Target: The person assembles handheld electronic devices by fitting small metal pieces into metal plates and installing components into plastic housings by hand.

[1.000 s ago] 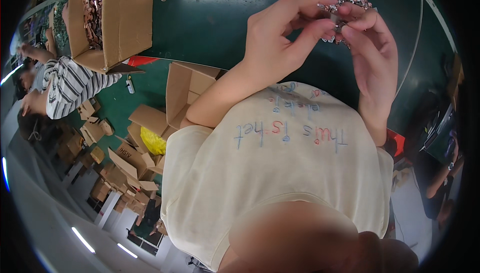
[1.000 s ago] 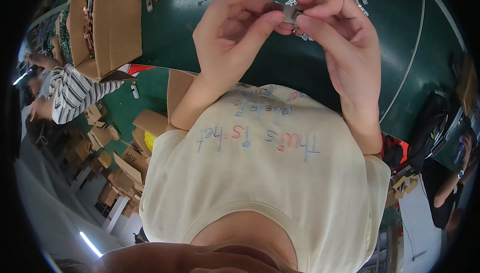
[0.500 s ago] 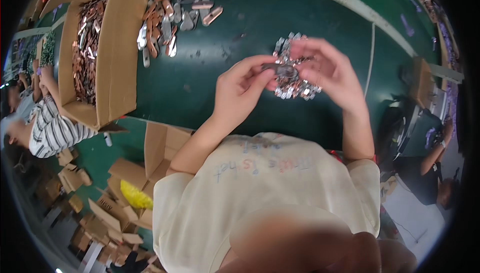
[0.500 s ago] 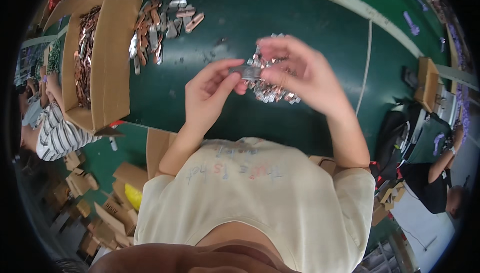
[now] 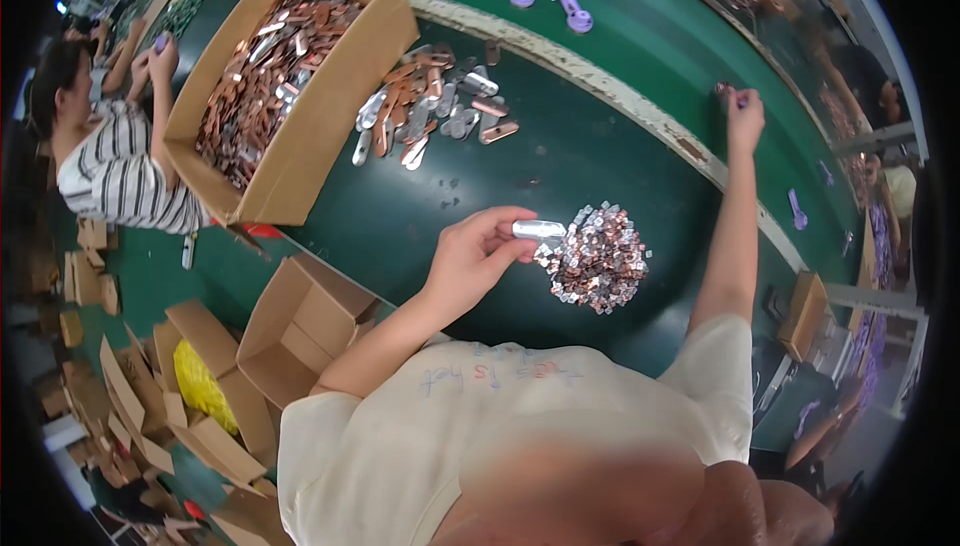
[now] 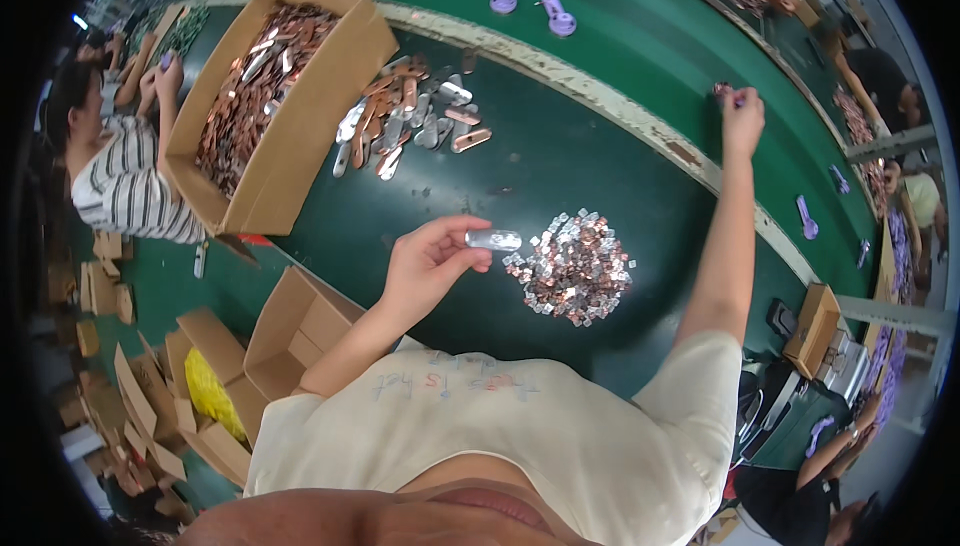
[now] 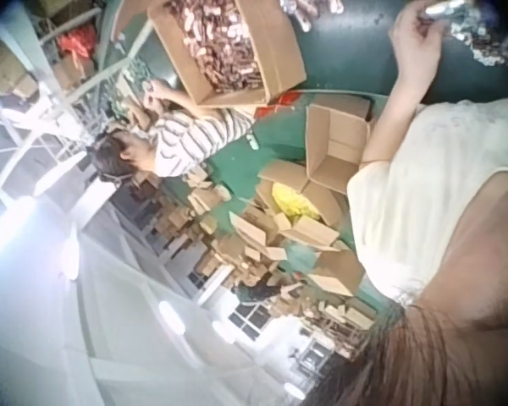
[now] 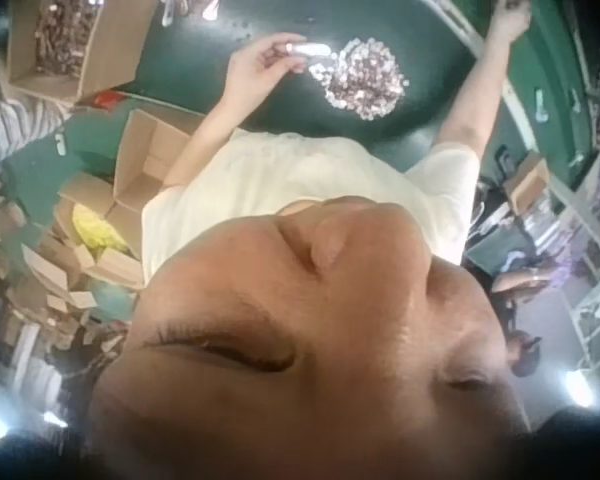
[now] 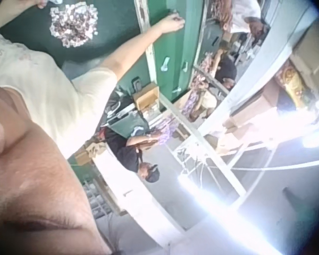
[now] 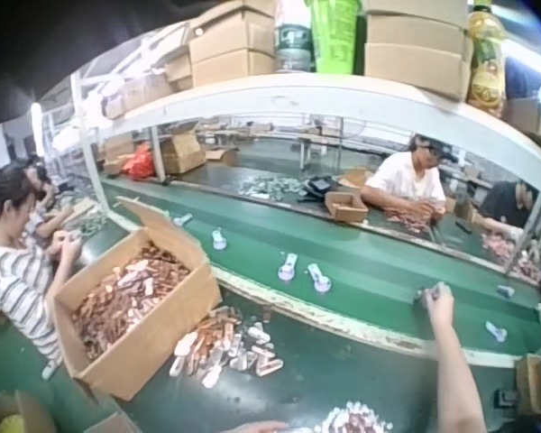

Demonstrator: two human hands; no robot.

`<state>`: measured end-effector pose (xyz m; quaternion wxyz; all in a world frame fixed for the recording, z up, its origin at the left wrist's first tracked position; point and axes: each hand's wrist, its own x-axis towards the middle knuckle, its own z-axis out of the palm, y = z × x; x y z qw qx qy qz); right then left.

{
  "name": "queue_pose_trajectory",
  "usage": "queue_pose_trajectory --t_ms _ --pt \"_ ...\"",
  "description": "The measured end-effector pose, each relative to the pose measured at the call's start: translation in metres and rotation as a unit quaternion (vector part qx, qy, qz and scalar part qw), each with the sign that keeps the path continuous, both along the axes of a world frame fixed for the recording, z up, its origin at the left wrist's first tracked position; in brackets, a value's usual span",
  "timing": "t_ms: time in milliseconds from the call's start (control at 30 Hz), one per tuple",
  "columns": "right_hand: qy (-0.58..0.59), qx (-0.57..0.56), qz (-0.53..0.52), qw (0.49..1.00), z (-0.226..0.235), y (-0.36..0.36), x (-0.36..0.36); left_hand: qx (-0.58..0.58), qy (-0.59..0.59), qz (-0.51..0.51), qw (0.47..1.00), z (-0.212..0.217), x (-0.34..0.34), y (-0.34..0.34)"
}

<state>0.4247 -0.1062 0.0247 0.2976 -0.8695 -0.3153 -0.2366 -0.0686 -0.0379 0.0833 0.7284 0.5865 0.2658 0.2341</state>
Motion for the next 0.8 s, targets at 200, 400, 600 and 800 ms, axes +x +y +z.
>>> queue_pose_trajectory --t_ms 200,400,600,800 --pt "0.058 -0.235 0.219 0.945 0.062 -0.064 -0.158 0.031 0.046 -0.055 0.997 -0.015 0.009 0.001" --pt "0.148 -0.186 0.233 0.943 0.043 -0.107 -0.209 -0.013 -0.032 -0.064 0.997 -0.005 0.03 -0.004" --pt "0.029 -0.201 0.237 0.95 0.014 -0.141 -0.198 -0.012 -0.017 -0.076 0.997 0.003 0.023 -0.011" --pt "0.254 0.005 0.194 0.947 0.031 -0.139 -0.225 0.003 -0.026 -0.096 0.995 0.012 0.022 -0.015"
